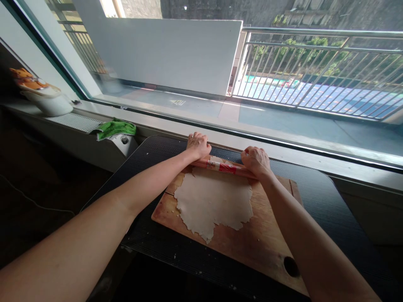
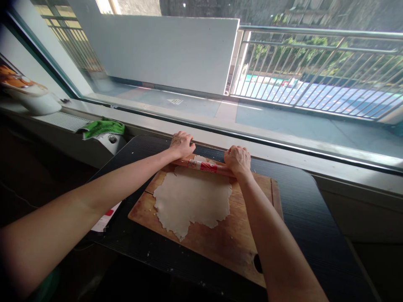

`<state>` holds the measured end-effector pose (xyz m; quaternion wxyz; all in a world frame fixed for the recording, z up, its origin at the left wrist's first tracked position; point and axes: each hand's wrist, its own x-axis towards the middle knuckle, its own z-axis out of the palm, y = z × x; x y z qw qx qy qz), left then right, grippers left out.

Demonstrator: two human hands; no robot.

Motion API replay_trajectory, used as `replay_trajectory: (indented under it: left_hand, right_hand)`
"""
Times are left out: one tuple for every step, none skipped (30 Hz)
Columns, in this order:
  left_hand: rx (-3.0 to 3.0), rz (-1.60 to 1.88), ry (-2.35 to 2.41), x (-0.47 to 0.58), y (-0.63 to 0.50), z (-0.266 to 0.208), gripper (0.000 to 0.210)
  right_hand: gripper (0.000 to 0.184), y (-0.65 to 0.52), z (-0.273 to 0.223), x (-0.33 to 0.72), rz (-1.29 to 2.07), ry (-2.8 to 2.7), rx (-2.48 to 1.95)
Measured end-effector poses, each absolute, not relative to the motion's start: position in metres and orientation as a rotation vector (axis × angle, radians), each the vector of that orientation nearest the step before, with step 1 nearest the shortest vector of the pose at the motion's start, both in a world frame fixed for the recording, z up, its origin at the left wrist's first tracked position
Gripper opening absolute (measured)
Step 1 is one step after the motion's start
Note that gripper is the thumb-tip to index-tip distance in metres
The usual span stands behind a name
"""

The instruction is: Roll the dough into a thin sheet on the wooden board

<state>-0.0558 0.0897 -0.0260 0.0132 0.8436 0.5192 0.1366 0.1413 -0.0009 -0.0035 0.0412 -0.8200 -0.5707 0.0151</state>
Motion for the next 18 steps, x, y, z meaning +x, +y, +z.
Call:
replay_trajectory:
  left_hand:
    - [2.626, 0.422, 1.625, -0.055, 0.092, -0.027, 0.029]
    - [2.624, 0.417, 1.634, -0.055, 0.094, -0.028, 0.029]
    - [2.623, 0.413, 1.642, -0.054, 0.096, -0.029, 0.029]
    - [2.619, 0.411, 1.647, -0.053, 0.098, -0.030, 0.030]
    - [2.613, 0.412, 1.650, -0.053, 0.101, -0.031, 0.030]
    - [2.602, 0.418, 1.650, -0.052, 0.103, -0.032, 0.030]
    - [2.588, 0.428, 1.650, -0.051, 0.105, -0.033, 0.029]
    - [2.573, 0.439, 1.652, -0.051, 0.107, -0.034, 0.029]
    - [2.559, 0.451, 1.656, -0.050, 0.109, -0.035, 0.028]
    - [2.550, 0.463, 1.660, -0.049, 0.110, -0.036, 0.026]
    - [2.547, 0.478, 1.662, -0.049, 0.112, -0.037, 0.025]
    - [2.548, 0.494, 1.664, -0.048, 0.114, -0.038, 0.024]
    - [2.551, 0.510, 1.665, -0.047, 0.116, -0.038, 0.023]
    - [2.553, 0.525, 1.667, -0.046, 0.118, -0.039, 0.022]
    - [2.553, 0.538, 1.668, -0.046, 0.120, -0.039, 0.021]
    - [2.550, 0.548, 1.671, -0.045, 0.121, -0.040, 0.020]
    - [2.545, 0.555, 1.672, -0.044, 0.123, -0.040, 0.020]
    - [2.539, 0.560, 1.670, -0.044, 0.125, -0.041, 0.019]
  right_hand:
    - [0.041, 0.001, -0.003, 0.142, 0.047, -1.756, -2.519]
    - [0.041, 0.003, -0.004, 0.142, 0.044, -1.763, -2.526]
    - [0.041, 0.004, -0.004, 0.142, 0.034, -1.772, -2.529]
    - [0.041, 0.006, -0.005, 0.143, 0.016, -1.778, -2.531]
    - [0.042, 0.008, -0.005, 0.143, -0.010, -1.780, -2.532]
    - [0.042, 0.009, -0.006, 0.144, -0.039, -1.777, -2.535]
    - [0.043, 0.011, -0.007, 0.145, -0.066, -1.769, -2.542]
    - [0.043, 0.013, -0.008, 0.146, -0.086, -1.759, -2.552]
    - [0.044, 0.015, -0.009, 0.146, -0.096, -1.751, -2.561]
    - [0.045, 0.017, -0.010, 0.147, -0.098, -1.744, -2.570]
    - [0.045, 0.019, -0.011, 0.148, -0.094, -1.741, -2.576]
    - [0.046, 0.021, -0.011, 0.149, -0.087, -1.739, -2.582]
    - [0.046, 0.023, -0.012, 0.149, -0.075, -1.737, -2.590]
    - [0.046, 0.025, -0.012, 0.150, -0.059, -1.735, -2.602]
    - [0.046, 0.028, -0.013, 0.151, -0.041, -1.733, -2.616]
    - [0.045, 0.030, -0.014, 0.151, -0.021, -1.733, -2.628]
    - [0.045, 0.033, -0.014, 0.152, -0.003, -1.734, -2.638]
    - [0.045, 0.035, -0.015, 0.153, 0.011, -1.735, -2.644]
